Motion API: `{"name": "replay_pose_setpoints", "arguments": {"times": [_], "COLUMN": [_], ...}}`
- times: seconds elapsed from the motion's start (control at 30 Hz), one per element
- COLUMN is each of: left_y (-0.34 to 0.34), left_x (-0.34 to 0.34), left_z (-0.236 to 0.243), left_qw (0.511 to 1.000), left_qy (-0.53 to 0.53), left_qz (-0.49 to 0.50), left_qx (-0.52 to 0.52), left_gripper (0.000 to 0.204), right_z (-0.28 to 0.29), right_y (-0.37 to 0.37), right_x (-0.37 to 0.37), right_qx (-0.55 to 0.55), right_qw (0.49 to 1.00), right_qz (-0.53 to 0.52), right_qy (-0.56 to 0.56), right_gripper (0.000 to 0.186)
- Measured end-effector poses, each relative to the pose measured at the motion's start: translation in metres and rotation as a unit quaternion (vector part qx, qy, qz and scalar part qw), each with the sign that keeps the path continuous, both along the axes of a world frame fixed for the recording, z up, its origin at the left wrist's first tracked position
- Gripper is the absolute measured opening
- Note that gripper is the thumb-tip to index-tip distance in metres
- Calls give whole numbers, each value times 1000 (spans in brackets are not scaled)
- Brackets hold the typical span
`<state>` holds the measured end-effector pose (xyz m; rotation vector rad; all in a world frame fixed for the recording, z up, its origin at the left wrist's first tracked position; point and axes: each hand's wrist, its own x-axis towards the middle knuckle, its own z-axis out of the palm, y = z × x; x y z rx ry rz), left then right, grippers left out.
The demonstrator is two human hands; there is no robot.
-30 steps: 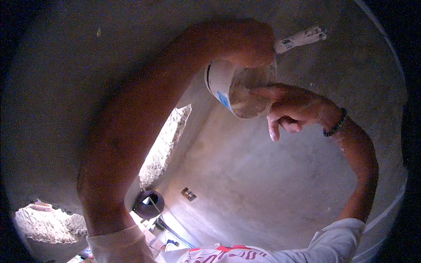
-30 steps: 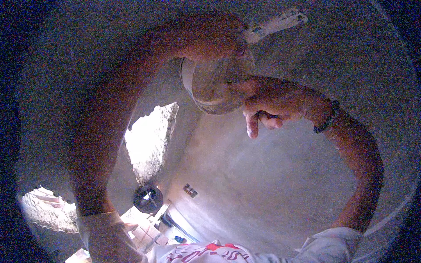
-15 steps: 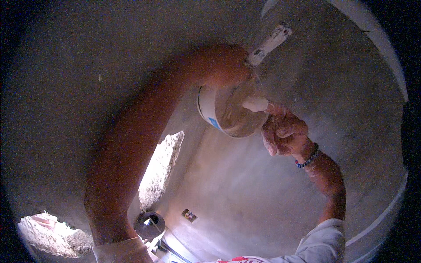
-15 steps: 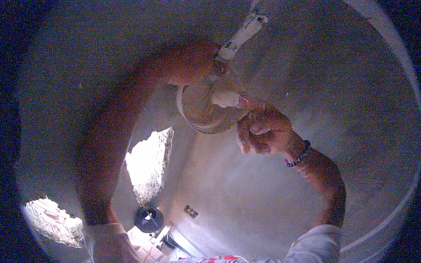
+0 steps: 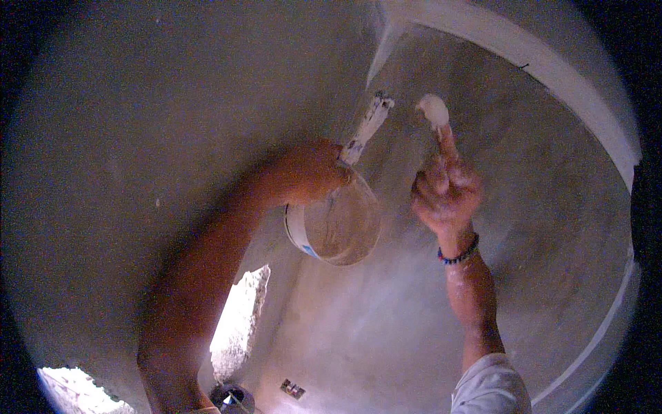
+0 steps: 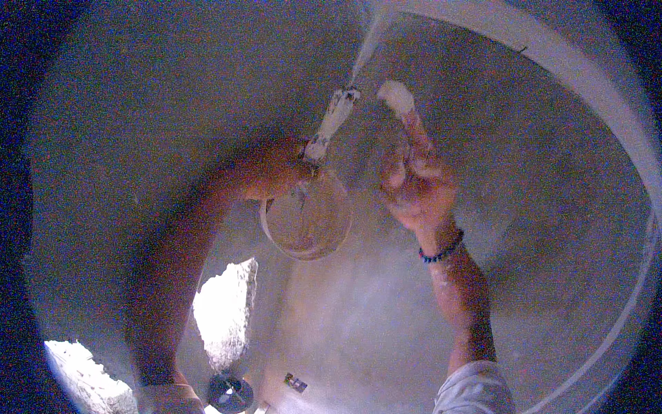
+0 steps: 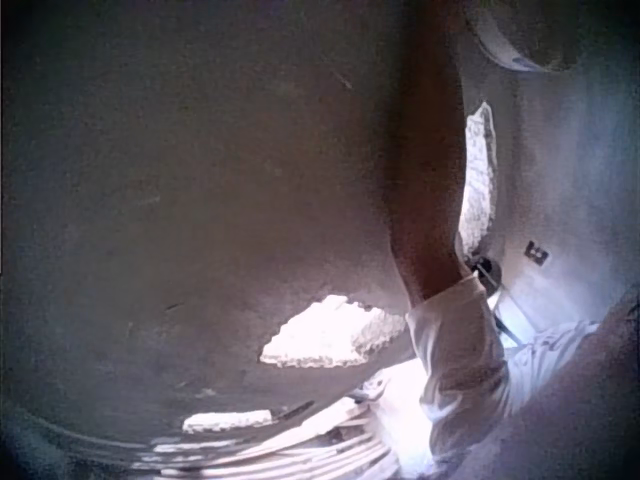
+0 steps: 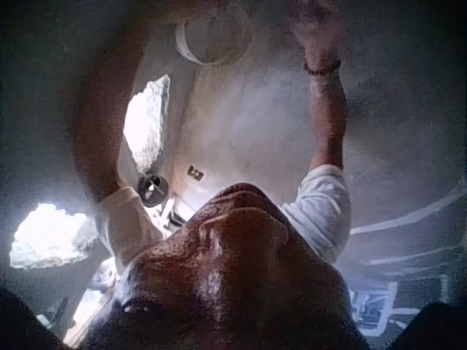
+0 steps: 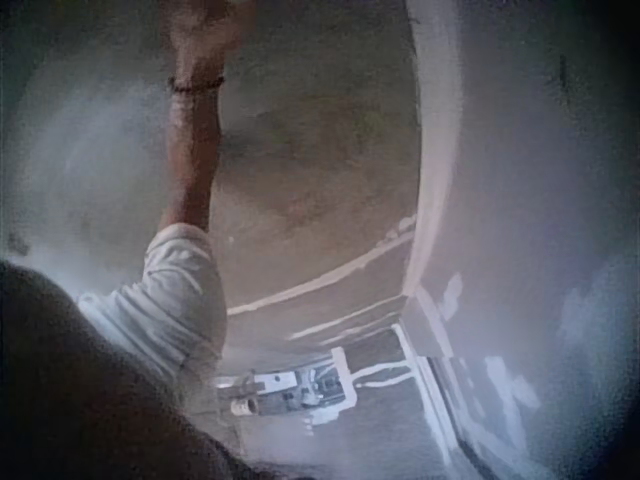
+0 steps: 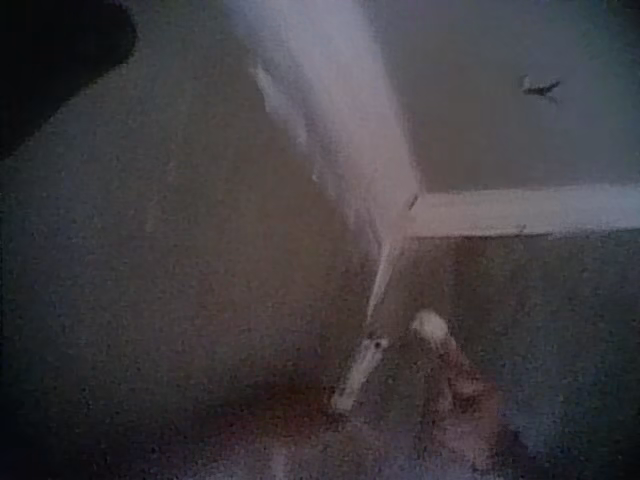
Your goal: The person applies plaster to the upper corner and ceiling edges of a room using a putty knife and a bucket of plaster mixture, smoothing it along the joints with their fingers and the tool.
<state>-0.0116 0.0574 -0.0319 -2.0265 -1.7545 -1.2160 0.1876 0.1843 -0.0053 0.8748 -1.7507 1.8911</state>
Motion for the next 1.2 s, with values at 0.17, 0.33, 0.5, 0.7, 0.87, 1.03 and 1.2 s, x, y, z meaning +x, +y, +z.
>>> {"name": "replay_pose_setpoints", "arguments": {"times": [0.17,0.33,0.5,0.7,0.87,1.03,1.2], "left_y": [-6,-2,-1,-2,8,10,9], "left_x": [4,0,-2,-2,1,-1,-2], "left_z": [2,1,-1,-4,-5,-6,-5], "left_qw": [996,997,997,999,1000,999,1000], "left_qy": [-65,-61,-45,-24,-21,-29,-8], "left_qz": [-19,-36,-45,3,-19,-9,-18], "left_qx": [-53,-34,-37,-32,-3,-32,-5], "left_gripper": [32,31,33,35,35,35,34], "right_z": [100,202,260,283,286,293,296], "right_y": [33,75,88,80,79,83,92], "right_x": [-24,-62,-70,-86,-92,-92,-89], "right_qx": [402,251,574,583,582,571,584], "right_qw": [727,903,462,-88,-158,-205,-197], "right_qz": [-521,-335,-611,-714,-738,-729,-711], "right_qy": [194,99,289,378,303,316,339], "right_gripper": [54,55,55,56,54,51,48]}}
